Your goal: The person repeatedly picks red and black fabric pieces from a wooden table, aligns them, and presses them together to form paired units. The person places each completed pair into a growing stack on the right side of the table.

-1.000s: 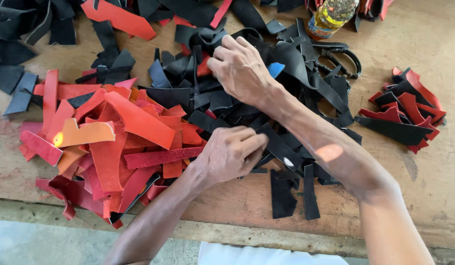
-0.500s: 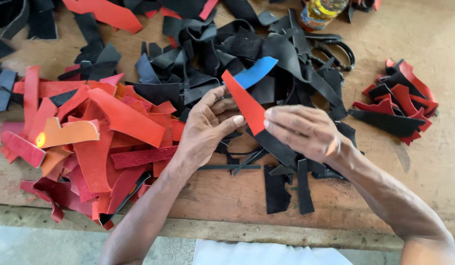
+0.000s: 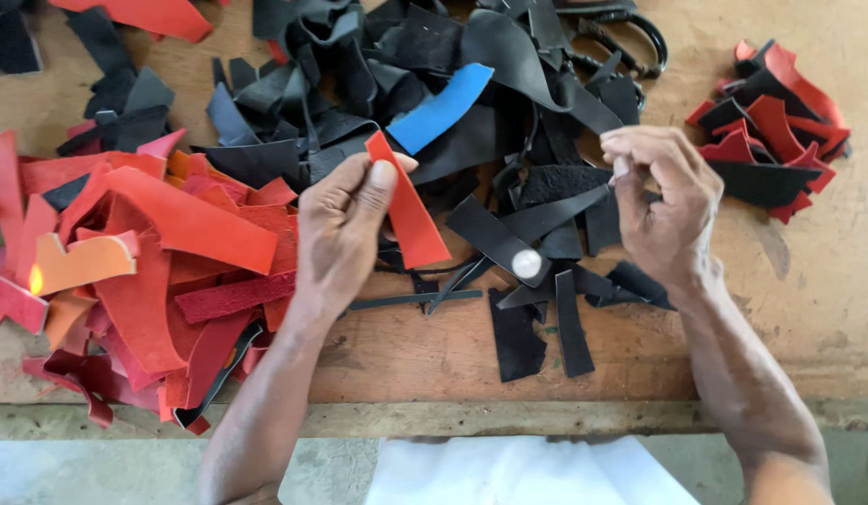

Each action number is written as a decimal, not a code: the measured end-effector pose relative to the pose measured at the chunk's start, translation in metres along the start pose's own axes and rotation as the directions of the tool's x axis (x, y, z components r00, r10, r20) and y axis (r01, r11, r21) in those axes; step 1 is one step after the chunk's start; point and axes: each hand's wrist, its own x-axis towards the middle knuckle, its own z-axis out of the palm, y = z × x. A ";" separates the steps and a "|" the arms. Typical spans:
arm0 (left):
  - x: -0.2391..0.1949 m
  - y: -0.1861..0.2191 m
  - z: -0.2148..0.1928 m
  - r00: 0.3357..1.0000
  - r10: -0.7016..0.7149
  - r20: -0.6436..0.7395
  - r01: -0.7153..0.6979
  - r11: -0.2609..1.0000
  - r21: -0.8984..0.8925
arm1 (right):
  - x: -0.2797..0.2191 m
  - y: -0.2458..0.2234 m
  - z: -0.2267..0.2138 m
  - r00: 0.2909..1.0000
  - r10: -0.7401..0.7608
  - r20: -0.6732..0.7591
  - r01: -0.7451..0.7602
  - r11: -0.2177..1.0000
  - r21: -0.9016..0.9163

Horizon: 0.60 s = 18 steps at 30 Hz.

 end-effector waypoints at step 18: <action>0.006 0.005 0.004 0.976 -0.109 0.190 0.088 0.990 0.111 | 0.003 -0.071 0.023 0.893 0.065 0.446 -0.022 0.995 -0.101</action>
